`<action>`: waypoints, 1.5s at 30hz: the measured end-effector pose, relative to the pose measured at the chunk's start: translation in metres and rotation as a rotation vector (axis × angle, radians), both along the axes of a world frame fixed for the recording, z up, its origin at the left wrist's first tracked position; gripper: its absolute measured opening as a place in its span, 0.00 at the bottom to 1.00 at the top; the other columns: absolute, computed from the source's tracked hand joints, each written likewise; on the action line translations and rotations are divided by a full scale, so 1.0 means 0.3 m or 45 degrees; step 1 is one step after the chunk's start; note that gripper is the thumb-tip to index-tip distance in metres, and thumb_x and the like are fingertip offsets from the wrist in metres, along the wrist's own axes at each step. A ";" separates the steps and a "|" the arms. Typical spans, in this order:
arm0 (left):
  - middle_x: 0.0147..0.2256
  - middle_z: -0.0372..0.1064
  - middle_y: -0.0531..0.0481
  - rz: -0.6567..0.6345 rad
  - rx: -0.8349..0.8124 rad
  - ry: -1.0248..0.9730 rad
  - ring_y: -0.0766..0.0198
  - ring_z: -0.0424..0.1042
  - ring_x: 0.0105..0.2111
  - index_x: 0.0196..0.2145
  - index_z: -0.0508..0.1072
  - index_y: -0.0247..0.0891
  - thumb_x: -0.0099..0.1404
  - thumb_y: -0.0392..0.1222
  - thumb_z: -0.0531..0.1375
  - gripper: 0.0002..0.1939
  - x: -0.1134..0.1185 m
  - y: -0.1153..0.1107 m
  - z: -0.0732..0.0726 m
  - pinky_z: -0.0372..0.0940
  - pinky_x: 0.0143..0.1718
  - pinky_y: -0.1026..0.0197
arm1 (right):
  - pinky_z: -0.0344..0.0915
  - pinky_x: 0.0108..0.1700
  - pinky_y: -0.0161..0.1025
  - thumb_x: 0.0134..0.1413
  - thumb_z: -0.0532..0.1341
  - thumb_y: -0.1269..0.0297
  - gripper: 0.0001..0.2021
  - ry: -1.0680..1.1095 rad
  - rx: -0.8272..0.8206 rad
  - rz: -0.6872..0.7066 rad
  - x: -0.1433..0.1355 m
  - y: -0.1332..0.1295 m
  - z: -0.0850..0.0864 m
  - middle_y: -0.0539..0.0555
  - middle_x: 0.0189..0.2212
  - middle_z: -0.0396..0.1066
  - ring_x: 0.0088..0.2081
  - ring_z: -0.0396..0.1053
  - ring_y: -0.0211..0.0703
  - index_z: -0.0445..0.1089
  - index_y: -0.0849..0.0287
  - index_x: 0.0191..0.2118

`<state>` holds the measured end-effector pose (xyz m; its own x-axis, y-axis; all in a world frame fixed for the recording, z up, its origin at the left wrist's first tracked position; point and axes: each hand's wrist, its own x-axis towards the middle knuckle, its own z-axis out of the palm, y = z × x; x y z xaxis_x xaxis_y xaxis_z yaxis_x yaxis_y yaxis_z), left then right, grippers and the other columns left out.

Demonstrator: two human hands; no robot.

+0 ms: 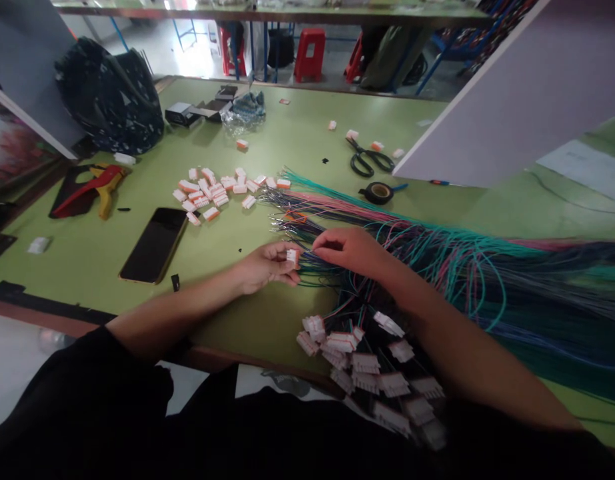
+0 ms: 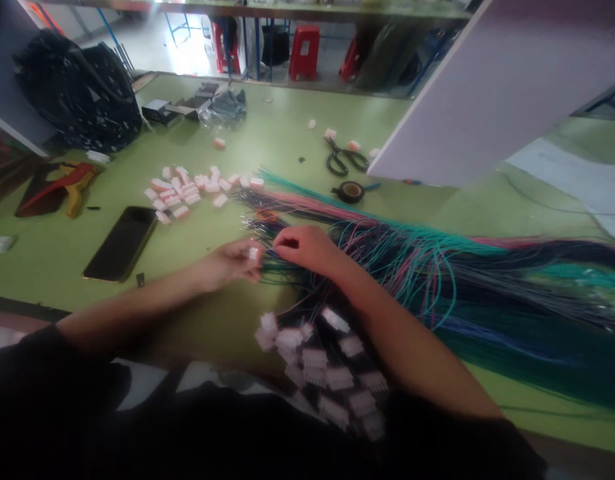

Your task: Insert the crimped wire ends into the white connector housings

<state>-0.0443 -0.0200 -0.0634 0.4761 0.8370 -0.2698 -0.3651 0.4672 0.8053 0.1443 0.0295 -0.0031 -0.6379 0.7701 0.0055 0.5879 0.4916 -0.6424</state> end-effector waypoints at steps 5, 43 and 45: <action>0.24 0.69 0.55 0.004 -0.015 -0.003 0.68 0.73 0.23 0.39 0.66 0.34 0.49 0.32 0.66 0.19 0.000 0.000 0.001 0.69 0.28 0.64 | 0.56 0.30 0.33 0.44 0.56 0.70 0.06 -0.003 0.120 0.049 -0.027 -0.027 -0.019 0.50 0.21 0.69 0.25 0.63 0.35 0.69 0.60 0.23; 0.22 0.68 0.56 0.292 0.059 0.235 0.72 0.70 0.20 0.39 0.69 0.32 0.53 0.31 0.63 0.14 0.053 -0.040 0.028 0.68 0.25 0.66 | 0.53 0.28 0.32 0.46 0.55 0.70 0.06 -0.049 0.045 0.014 -0.029 -0.025 -0.043 0.47 0.18 0.65 0.21 0.58 0.32 0.69 0.61 0.23; 0.22 0.68 0.56 0.295 0.047 0.225 0.72 0.70 0.20 0.39 0.69 0.32 0.52 0.31 0.63 0.14 0.055 -0.041 0.032 0.68 0.25 0.67 | 0.52 0.28 0.32 0.46 0.55 0.69 0.07 -0.043 0.032 0.021 -0.032 -0.029 -0.048 0.47 0.18 0.64 0.21 0.57 0.32 0.68 0.61 0.23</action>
